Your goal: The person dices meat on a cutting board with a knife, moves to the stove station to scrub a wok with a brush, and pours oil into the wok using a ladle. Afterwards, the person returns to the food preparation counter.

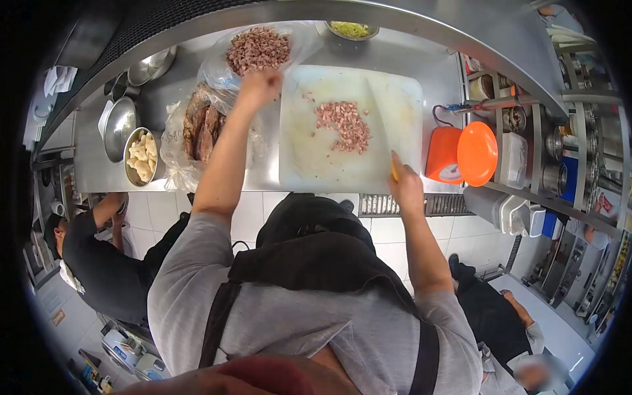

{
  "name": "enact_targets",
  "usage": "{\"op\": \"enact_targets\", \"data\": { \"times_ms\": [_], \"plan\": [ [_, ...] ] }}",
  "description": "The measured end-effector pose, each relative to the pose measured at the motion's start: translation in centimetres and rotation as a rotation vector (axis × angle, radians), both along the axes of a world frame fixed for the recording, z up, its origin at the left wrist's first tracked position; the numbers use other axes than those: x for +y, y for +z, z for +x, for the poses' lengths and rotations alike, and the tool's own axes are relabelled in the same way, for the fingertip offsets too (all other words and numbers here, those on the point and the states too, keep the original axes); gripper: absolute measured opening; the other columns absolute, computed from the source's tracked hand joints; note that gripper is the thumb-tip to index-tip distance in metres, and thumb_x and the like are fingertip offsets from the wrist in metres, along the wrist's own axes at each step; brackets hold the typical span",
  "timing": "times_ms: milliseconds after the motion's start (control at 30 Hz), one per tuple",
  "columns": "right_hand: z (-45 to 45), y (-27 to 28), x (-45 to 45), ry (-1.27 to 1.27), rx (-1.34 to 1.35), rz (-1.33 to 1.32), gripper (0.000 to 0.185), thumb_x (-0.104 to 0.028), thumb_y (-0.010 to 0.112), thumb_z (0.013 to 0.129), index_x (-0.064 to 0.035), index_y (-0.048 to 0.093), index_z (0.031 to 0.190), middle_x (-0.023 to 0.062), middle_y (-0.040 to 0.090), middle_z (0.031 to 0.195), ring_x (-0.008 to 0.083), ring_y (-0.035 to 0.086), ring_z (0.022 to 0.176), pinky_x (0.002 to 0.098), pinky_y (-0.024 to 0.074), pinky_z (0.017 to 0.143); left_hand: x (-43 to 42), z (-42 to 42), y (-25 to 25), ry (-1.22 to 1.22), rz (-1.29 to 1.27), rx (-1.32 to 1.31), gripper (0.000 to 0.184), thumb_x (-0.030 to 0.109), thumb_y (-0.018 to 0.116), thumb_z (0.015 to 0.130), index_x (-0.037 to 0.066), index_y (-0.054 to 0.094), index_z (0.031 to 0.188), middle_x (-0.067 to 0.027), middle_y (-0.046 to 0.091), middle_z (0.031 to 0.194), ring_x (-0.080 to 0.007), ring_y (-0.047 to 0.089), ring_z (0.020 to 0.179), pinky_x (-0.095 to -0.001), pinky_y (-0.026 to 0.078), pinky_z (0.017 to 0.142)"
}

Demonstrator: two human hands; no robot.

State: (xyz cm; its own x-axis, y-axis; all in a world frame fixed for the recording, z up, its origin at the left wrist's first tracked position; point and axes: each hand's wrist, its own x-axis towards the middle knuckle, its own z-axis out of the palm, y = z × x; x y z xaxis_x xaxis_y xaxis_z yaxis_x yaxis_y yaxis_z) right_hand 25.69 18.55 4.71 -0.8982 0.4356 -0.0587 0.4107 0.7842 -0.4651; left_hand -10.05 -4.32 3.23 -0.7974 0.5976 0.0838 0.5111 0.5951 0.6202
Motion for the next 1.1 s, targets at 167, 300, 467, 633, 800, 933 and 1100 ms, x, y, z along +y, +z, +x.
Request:
{"op": "enact_targets", "data": {
  "times_ms": [167,300,467,633,800,933,1100],
  "plan": [
    [0.3,-0.9,-2.7,0.149,-0.051,0.010,0.061,-0.008,0.063,0.073,-0.0185,0.052,0.132,0.0157,0.058,0.079,0.0357,0.061,0.069,0.0447,0.0505,0.066,-0.5,1.2,-5.7,0.002,-0.273,0.064,0.024,0.011,0.052,0.080,0.007,0.069,0.097,-0.0208,0.066,0.099,-0.0375,0.063,0.093,-0.0434,0.050,0.087],
    [0.7,0.9,-2.8,0.224,-0.078,-0.037,0.060,-0.006,0.063,0.073,-0.0187,0.053,0.131,0.0158,0.059,0.079,0.0363,0.060,0.070,0.0448,0.0502,0.066,-0.4,1.0,-7.5,-0.040,-0.243,0.180,0.025,0.011,0.052,0.081,0.004,0.066,0.100,-0.0223,0.065,0.096,-0.0383,0.063,0.093,-0.0446,0.050,0.086],
    [2.9,1.1,-0.9,0.151,0.038,-0.047,0.058,-0.004,0.062,0.073,-0.0153,0.054,0.129,0.0181,0.061,0.080,0.0373,0.061,0.072,0.0452,0.0497,0.068,-1.1,1.2,-7.3,0.091,-0.255,0.132,0.018,0.011,0.056,0.078,0.005,0.067,0.091,-0.0220,0.065,0.093,-0.0360,0.064,0.089,-0.0445,0.051,0.082],
    [7.2,-0.3,-1.2,-0.174,0.106,-0.417,0.058,-0.003,0.061,0.080,-0.0085,0.047,0.136,0.0150,0.063,0.077,0.0249,0.061,0.061,0.0337,0.0491,0.058,1.8,5.4,-4.8,0.032,0.229,0.139,0.016,0.010,0.063,0.077,0.005,0.067,0.092,-0.0156,0.066,0.096,-0.0287,0.064,0.093,-0.0374,0.051,0.082],
    [10.4,-3.8,-3.7,-0.484,0.102,-0.940,0.069,-0.005,0.067,0.082,-0.0047,0.035,0.143,0.0056,0.059,0.073,0.0104,0.053,0.051,0.0261,0.0434,0.048,4.9,9.5,-7.6,-0.139,0.332,0.339,0.022,0.012,0.060,0.083,-0.001,0.065,0.100,-0.0188,0.060,0.110,-0.0346,0.055,0.108,-0.0400,0.045,0.093],
    [8.6,-3.2,-4.8,-0.375,0.029,-0.998,0.069,-0.007,0.070,0.081,-0.0100,0.039,0.142,0.0051,0.059,0.076,0.0112,0.053,0.051,0.0265,0.0448,0.047,5.1,14.9,-5.4,-0.176,0.380,0.121,0.030,0.019,0.059,0.086,-0.005,0.063,0.102,-0.0200,0.058,0.111,-0.0386,0.050,0.113,-0.0428,0.039,0.101],
    [3.1,-2.8,-8.0,-0.247,-0.045,-1.022,0.065,-0.009,0.068,0.082,-0.0101,0.041,0.141,0.0043,0.059,0.078,0.0103,0.051,0.050,0.0256,0.0459,0.049,6.5,20.5,-3.9,0.004,0.283,0.388,0.035,0.017,0.066,0.076,0.000,0.062,0.106,-0.0192,0.052,0.121,-0.0378,0.049,0.112,-0.0430,0.042,0.096]
  ]
}}
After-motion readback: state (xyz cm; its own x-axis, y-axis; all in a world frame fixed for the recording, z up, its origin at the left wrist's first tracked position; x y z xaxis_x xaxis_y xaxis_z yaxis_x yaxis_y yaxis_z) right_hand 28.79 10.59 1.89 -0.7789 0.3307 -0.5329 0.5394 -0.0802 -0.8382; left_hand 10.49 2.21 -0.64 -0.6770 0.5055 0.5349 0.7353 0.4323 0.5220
